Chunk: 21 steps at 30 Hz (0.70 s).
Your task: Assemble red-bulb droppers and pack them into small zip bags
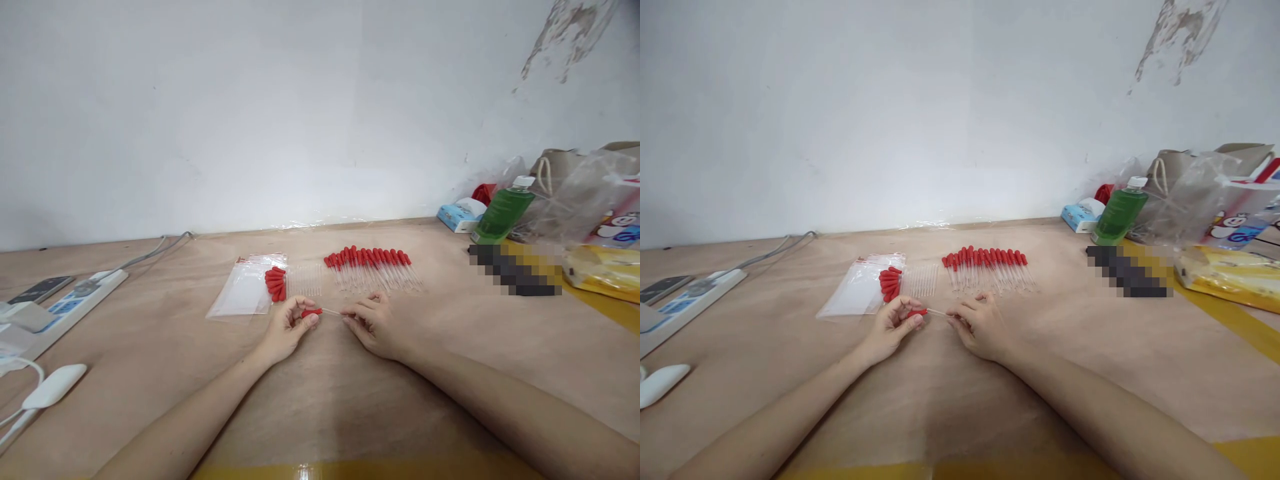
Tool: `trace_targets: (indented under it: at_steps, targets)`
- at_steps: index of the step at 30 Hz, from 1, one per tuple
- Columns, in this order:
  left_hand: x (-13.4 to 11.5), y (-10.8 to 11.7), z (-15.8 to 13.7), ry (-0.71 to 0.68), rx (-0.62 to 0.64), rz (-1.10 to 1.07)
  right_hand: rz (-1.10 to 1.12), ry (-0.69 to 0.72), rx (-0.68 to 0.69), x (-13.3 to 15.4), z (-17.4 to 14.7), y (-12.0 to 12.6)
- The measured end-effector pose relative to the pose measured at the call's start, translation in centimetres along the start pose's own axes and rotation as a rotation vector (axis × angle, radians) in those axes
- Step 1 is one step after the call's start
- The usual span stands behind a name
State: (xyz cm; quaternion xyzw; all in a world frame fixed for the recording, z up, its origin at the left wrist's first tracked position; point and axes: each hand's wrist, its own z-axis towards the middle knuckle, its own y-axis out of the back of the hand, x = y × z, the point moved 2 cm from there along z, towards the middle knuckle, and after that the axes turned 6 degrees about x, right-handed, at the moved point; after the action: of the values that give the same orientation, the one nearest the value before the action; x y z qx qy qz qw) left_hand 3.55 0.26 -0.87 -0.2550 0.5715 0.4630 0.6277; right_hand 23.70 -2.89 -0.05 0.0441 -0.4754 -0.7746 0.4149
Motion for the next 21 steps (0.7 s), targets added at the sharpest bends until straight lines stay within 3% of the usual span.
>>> trace_targets:
  at_steps: [8,14,21]
  targets:
    - [0.3,-0.5,-0.2,0.114,0.044,0.072,0.026,0.059,0.010,-0.2,-0.1,-0.2]
    - [0.2,-0.4,-0.5,0.097,0.069,0.175,0.070,0.025,0.085,-0.4,0.0,-0.1]
    - [-0.8,-0.8,-0.9,0.101,0.163,0.353,-0.027,0.044,0.134,-0.3,0.1,0.7]
